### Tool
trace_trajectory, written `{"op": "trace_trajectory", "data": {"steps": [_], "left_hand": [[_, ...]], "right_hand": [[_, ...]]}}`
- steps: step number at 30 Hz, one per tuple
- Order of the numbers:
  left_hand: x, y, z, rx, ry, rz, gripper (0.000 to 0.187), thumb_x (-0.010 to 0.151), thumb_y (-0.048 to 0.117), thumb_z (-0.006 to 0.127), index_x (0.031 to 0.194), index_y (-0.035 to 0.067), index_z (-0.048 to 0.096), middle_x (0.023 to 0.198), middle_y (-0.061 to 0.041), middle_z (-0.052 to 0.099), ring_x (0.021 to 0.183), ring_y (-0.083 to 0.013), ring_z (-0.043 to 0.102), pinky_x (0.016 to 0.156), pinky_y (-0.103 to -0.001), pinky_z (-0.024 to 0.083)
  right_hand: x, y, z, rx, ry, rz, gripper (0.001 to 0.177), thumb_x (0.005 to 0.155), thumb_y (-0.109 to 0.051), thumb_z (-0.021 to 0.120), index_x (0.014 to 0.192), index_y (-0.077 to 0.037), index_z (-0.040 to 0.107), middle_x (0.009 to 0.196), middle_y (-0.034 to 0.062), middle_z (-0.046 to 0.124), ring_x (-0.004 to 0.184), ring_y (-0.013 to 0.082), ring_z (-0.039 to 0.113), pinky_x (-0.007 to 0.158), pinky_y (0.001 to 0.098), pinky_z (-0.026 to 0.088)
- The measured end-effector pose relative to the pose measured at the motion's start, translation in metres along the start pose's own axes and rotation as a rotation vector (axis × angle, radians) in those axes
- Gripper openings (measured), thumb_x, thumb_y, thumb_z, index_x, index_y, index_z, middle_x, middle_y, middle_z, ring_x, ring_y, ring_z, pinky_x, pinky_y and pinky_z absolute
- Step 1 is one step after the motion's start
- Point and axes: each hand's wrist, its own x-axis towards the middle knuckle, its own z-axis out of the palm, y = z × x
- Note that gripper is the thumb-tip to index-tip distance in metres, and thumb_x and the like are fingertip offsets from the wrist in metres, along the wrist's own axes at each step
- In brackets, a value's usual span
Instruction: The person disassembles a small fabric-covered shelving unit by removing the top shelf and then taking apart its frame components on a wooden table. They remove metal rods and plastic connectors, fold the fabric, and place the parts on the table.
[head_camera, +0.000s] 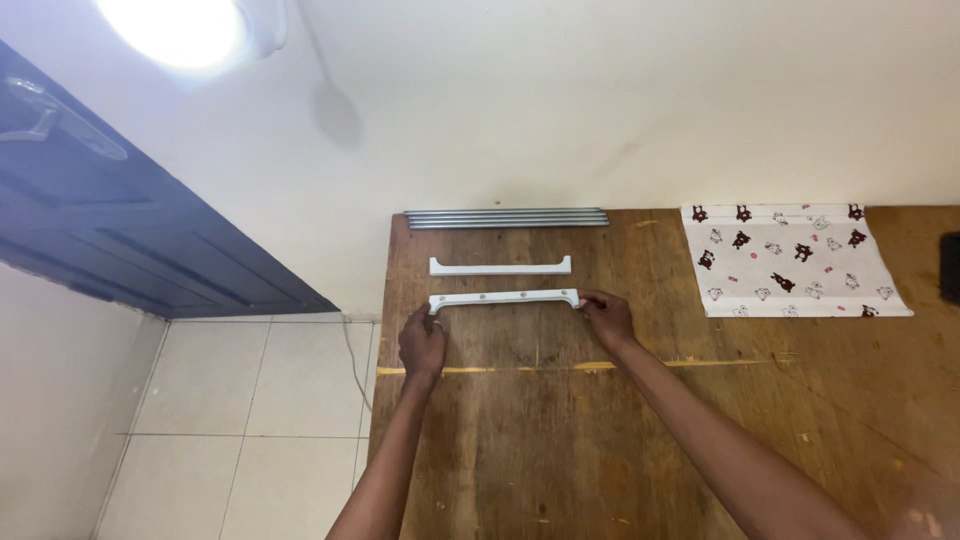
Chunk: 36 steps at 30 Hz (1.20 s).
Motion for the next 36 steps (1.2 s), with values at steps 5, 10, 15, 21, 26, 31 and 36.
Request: {"op": "trace_trajectory", "data": {"steps": [5, 10, 15, 21, 26, 31, 36], "left_hand": [[0.016, -0.004, 0.009, 0.054, -0.002, -0.035, 0.053, 0.091, 0.014, 0.058, 0.143, 0.007, 0.057, 0.133, -0.014, 0.065, 0.127, -0.031, 0.058, 0.111, -0.044, 0.043], [0.009, -0.017, 0.021, 0.121, 0.023, 0.033, 0.065, 0.087, 0.018, 0.064, 0.15, 0.018, 0.048, 0.155, -0.006, 0.044, 0.142, -0.0319, 0.035, 0.116, -0.055, 0.024], [0.01, -0.017, 0.026, 0.133, -0.02, -0.05, 0.072, 0.087, 0.024, 0.066, 0.155, 0.026, 0.042, 0.162, 0.0, 0.035, 0.147, -0.0313, 0.029, 0.12, -0.058, 0.02], [0.016, -0.008, 0.023, 0.126, -0.101, -0.163, 0.078, 0.088, 0.028, 0.066, 0.158, 0.03, 0.033, 0.164, -0.002, 0.028, 0.149, -0.0311, 0.023, 0.121, -0.057, 0.016], [-0.014, -0.003, 0.014, -0.047, -0.01, -0.038, 0.086, 0.092, 0.029, 0.065, 0.162, 0.015, 0.018, 0.164, -0.014, 0.025, 0.151, -0.0356, 0.018, 0.121, -0.058, 0.017], [-0.086, 0.044, -0.01, -0.337, 0.109, -0.007, 0.072, 0.096, 0.028, 0.059, 0.159, 0.015, 0.027, 0.162, -0.015, 0.031, 0.15, -0.0345, 0.031, 0.12, -0.051, 0.034], [-0.13, 0.122, -0.035, -0.385, 0.145, -0.05, 0.075, 0.094, 0.031, 0.064, 0.158, 0.017, 0.027, 0.164, -0.012, 0.025, 0.153, -0.0345, 0.023, 0.12, -0.053, 0.026]], "right_hand": [[0.008, -0.004, 0.017, -0.039, 0.011, -0.09, 0.031, 0.099, -0.012, 0.06, 0.126, -0.007, 0.073, 0.111, 0.0051, 0.076, 0.1, 0.0139, 0.068, 0.091, 0.0289, 0.051], [0.0, -0.012, 0.026, 0.005, 0.038, 0.008, 0.039, 0.099, -0.012, 0.059, 0.138, -0.012, 0.065, 0.108, 0.0034, 0.074, 0.094, 0.0125, 0.064, 0.086, 0.0274, 0.05], [0.001, -0.007, 0.023, -0.003, -0.011, 0.005, 0.049, 0.098, -0.008, 0.058, 0.146, -0.013, 0.061, 0.091, 0.0034, 0.064, 0.08, 0.0134, 0.056, 0.076, 0.0289, 0.048], [0.008, 0.008, 0.02, -0.08, -0.016, -0.115, 0.058, 0.095, -0.004, 0.058, 0.152, -0.013, 0.05, 0.104, 0.0057, 0.063, 0.092, 0.0132, 0.059, 0.088, 0.0269, 0.049], [-0.037, 0.011, 0.013, -0.166, 0.121, -0.24, 0.06, 0.095, -0.005, 0.056, 0.154, -0.011, 0.046, 0.125, 0.0094, 0.058, 0.107, 0.0183, 0.062, 0.098, 0.0334, 0.052], [-0.111, -0.017, -0.01, -0.098, 0.283, -0.254, 0.05, 0.095, -0.011, 0.061, 0.144, -0.01, 0.054, 0.138, 0.0129, 0.056, 0.128, 0.0242, 0.055, 0.104, 0.0379, 0.049], [-0.167, -0.074, -0.055, -0.043, 0.41, -0.373, 0.055, 0.096, -0.023, 0.065, 0.148, -0.011, 0.051, 0.155, 0.0128, 0.051, 0.146, 0.0289, 0.045, 0.119, 0.0448, 0.035]]}}
